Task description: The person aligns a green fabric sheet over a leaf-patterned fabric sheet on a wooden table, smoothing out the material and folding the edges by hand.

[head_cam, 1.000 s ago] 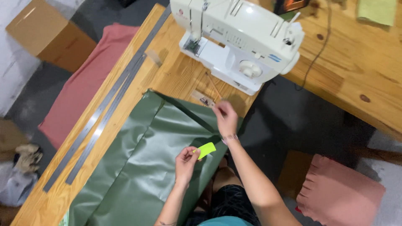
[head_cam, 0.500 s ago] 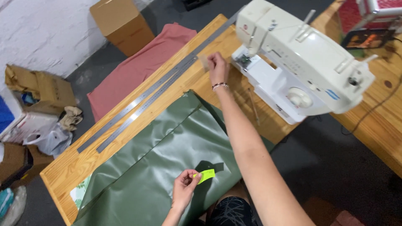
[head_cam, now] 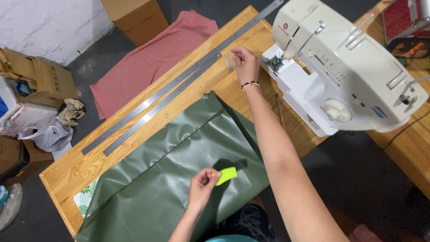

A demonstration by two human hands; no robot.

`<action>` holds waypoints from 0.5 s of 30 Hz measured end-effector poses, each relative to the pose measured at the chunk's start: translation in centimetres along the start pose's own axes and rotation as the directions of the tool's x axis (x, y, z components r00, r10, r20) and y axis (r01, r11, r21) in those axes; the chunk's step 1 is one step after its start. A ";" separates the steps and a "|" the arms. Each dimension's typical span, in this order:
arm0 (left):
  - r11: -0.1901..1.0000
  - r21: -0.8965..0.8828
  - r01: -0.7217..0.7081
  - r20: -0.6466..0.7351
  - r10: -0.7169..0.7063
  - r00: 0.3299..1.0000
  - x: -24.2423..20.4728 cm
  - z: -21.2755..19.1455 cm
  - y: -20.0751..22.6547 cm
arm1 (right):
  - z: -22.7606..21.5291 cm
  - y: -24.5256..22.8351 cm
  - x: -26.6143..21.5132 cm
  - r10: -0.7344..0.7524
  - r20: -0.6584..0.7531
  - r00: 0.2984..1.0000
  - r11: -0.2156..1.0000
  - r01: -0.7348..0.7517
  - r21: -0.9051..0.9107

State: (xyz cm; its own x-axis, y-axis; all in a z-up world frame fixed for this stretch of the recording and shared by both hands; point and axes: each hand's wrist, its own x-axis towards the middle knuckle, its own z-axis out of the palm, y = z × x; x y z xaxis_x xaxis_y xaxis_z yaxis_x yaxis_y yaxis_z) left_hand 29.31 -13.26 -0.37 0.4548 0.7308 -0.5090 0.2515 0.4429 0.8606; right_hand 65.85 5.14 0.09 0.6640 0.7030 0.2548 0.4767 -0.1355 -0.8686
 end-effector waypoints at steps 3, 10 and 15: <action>0.993 -0.114 -0.001 -0.052 -0.005 0.999 0.8 0.2 1.6 | -2.7 -3.0 -5.4 0.136 -0.064 0.989 0.988 -0.130 0.088; 0.996 -0.060 -0.073 -0.055 0.070 0.996 2.3 1.5 4.4 | -9.5 -5.6 -23.1 0.114 0.782 0.613 0.923 -0.357 0.145; 0.998 0.050 0.045 0.055 -0.048 0.997 1.0 4.8 5.8 | -17.4 1.5 -27.5 0.422 0.290 0.859 0.828 -0.495 0.262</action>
State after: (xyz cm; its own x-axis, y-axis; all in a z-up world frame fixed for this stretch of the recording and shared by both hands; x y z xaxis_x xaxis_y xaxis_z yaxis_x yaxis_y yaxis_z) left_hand 35.32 -12.49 4.22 0.4884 0.6790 -0.5481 0.3144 0.4490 0.8364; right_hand 58.31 -26.49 -0.79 0.6044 0.7492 -0.2708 -0.0847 -0.2776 -0.9570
